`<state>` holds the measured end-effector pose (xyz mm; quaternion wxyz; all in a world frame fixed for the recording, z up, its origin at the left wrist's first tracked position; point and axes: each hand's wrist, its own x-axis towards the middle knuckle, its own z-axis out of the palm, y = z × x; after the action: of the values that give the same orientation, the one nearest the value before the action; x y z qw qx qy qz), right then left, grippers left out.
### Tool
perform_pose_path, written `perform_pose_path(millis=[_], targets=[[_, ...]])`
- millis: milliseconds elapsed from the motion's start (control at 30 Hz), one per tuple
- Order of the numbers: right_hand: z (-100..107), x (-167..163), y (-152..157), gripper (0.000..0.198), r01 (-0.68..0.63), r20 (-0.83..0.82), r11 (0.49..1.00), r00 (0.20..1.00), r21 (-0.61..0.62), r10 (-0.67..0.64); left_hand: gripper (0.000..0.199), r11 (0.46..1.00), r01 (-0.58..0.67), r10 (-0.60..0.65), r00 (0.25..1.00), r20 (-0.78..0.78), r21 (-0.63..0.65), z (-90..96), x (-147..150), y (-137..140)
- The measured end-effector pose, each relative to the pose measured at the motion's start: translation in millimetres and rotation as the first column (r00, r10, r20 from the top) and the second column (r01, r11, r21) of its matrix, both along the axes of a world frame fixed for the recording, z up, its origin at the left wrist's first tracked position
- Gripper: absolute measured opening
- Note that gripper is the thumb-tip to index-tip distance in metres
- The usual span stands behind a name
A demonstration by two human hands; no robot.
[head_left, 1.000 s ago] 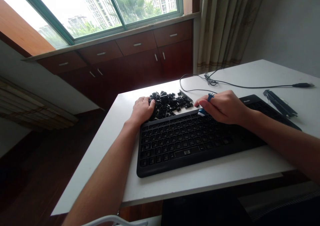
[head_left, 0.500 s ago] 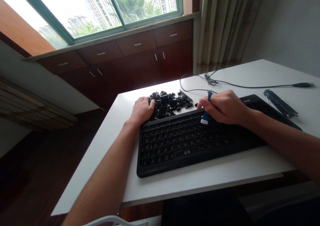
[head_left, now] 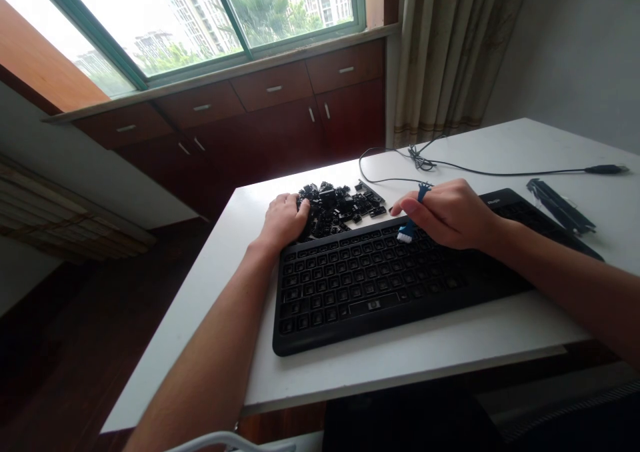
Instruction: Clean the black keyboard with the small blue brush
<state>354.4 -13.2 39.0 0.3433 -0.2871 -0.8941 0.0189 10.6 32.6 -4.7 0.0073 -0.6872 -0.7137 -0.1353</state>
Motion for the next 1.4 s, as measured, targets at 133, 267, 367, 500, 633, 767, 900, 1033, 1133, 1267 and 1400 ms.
perform_pose_path(millis=[133, 267, 367, 500, 633, 767, 900, 1033, 1133, 1267, 1400], targets=[[0.5, 2.3, 0.0, 0.050, -0.047, -0.004, 0.998, 0.999, -0.035, 0.047, 0.067, 1.000, 0.002, -0.002, 1.000, 0.003, 0.009, -0.7, -0.8, 0.3], [1.3, 2.4, 0.1, 0.046, -0.073, 0.001, 0.996, 0.997, -0.058, 0.073, 0.067, 1.000, -0.001, 0.001, 1.000, 0.000, 0.012, -1.4, -1.6, 0.3], [2.6, 2.1, -0.1, 0.045, -0.089, 0.002, 0.994, 0.996, -0.064, 0.089, 0.067, 1.000, -0.001, 0.001, 1.000, -0.003, 0.007, -1.4, -1.5, 0.5], [3.5, 1.2, -0.5, 0.047, -0.059, 0.040, 0.997, 0.997, -0.047, 0.061, 0.069, 1.000, 0.000, 0.000, 1.000, -0.009, 0.005, -1.0, -0.8, 0.9], [1.4, -1.0, -0.3, 0.046, -0.002, 0.058, 1.000, 0.998, 0.001, 0.002, 0.068, 1.000, 0.004, -0.004, 1.000, -0.013, 0.010, -1.2, -0.5, 1.0], [-1.1, -2.0, 0.4, 0.044, 0.040, 0.060, 0.999, 0.997, 0.028, -0.042, 0.068, 1.000, 0.004, -0.004, 1.000, -0.011, 0.012, -1.0, -0.1, 0.5], [-0.6, -0.9, 0.6, 0.045, 0.019, 0.038, 1.000, 0.999, 0.001, -0.019, 0.068, 1.000, -0.002, 0.002, 1.000, -0.007, 0.006, -0.9, -0.5, 0.5], [1.0, 1.1, 0.2, 0.047, -0.042, 0.016, 0.998, 0.999, -0.040, 0.042, 0.068, 1.000, 0.001, -0.001, 1.000, 0.002, 0.008, -1.9, -1.9, 1.4], [2.0, 2.2, -0.2, 0.048, -0.072, 0.005, 0.996, 0.997, -0.061, 0.072, 0.067, 1.000, 0.001, -0.001, 1.000, 0.008, 0.008, -2.3, -2.4, 1.8], [3.4, 3.5, -0.2, 0.047, -0.108, -0.013, 0.990, 0.994, -0.087, 0.107, 0.068, 1.000, -0.001, 0.001, 1.000, 0.005, 0.005, -1.8, -1.6, 1.6], [4.4, 4.6, -0.1, 0.048, -0.133, -0.008, 0.987, 0.991, -0.092, 0.133, 0.069, 1.000, 0.002, -0.002, 1.000, -0.004, 0.008, -1.3, -0.9, 1.2]])
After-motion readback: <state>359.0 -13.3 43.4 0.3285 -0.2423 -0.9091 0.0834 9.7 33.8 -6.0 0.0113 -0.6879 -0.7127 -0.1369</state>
